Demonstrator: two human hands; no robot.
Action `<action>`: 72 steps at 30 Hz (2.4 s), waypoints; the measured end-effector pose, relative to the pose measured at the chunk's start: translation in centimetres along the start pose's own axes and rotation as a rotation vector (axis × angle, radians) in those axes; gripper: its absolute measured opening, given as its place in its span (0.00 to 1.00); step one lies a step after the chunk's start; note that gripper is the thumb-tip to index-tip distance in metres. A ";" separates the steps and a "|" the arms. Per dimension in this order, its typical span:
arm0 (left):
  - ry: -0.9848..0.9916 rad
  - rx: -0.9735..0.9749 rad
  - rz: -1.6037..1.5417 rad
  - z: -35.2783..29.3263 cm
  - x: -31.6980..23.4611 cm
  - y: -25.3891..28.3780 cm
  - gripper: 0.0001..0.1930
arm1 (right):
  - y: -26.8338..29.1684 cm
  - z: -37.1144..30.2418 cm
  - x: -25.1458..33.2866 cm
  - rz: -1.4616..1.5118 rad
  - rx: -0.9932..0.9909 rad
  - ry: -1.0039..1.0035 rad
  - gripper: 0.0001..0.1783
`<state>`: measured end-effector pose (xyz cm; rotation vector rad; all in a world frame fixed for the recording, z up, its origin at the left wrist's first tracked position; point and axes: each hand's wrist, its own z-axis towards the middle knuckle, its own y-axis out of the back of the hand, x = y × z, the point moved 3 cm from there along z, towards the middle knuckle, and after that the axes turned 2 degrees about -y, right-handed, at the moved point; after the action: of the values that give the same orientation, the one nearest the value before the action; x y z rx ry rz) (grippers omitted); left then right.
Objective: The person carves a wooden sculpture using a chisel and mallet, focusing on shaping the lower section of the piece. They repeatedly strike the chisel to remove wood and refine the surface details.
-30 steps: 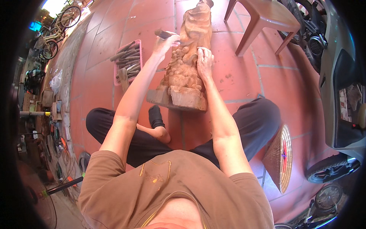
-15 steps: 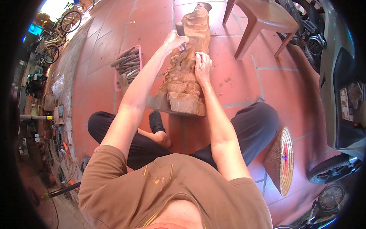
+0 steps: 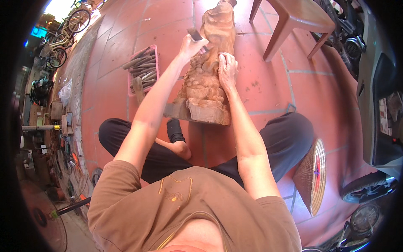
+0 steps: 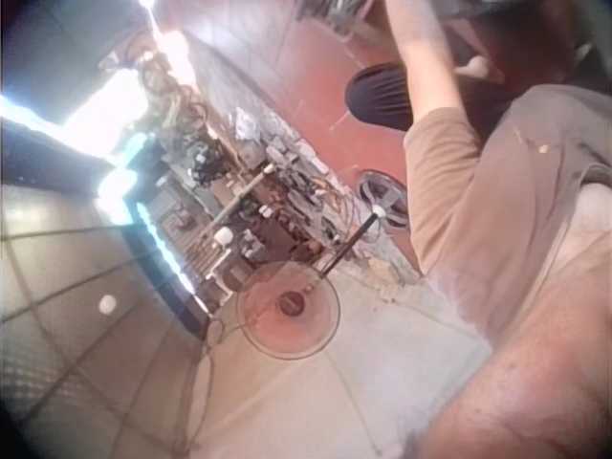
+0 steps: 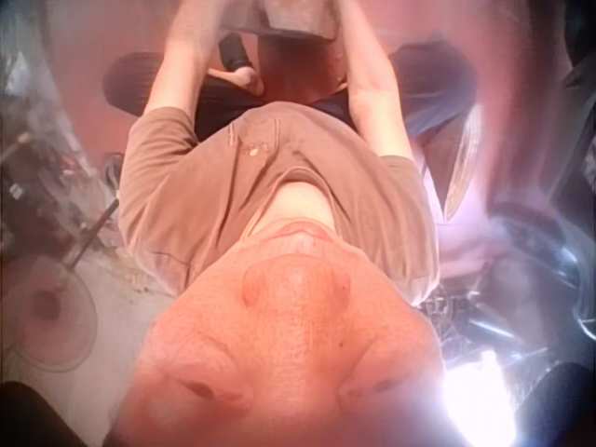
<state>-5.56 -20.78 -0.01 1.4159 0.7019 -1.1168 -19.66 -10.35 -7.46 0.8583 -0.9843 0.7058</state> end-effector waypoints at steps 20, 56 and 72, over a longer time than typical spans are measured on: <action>0.110 0.037 -0.003 1.7 -0.1 0.5 0.08 | -0.1 0.2 0.4 0.008 0.026 -0.013 0.16; 0.033 -0.147 -0.057 0.7 -1.8 1.0 0.10 | 0.1 -0.3 -0.1 -0.040 -0.023 -0.013 0.15; 0.054 -0.158 -0.182 0.5 -1.2 0.7 0.09 | 0.0 -0.2 0.3 -0.033 -0.025 -0.021 0.15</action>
<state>-5.44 -21.18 1.40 1.2704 0.9523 -1.1396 -19.42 -10.16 -7.22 0.8596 -0.9935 0.6560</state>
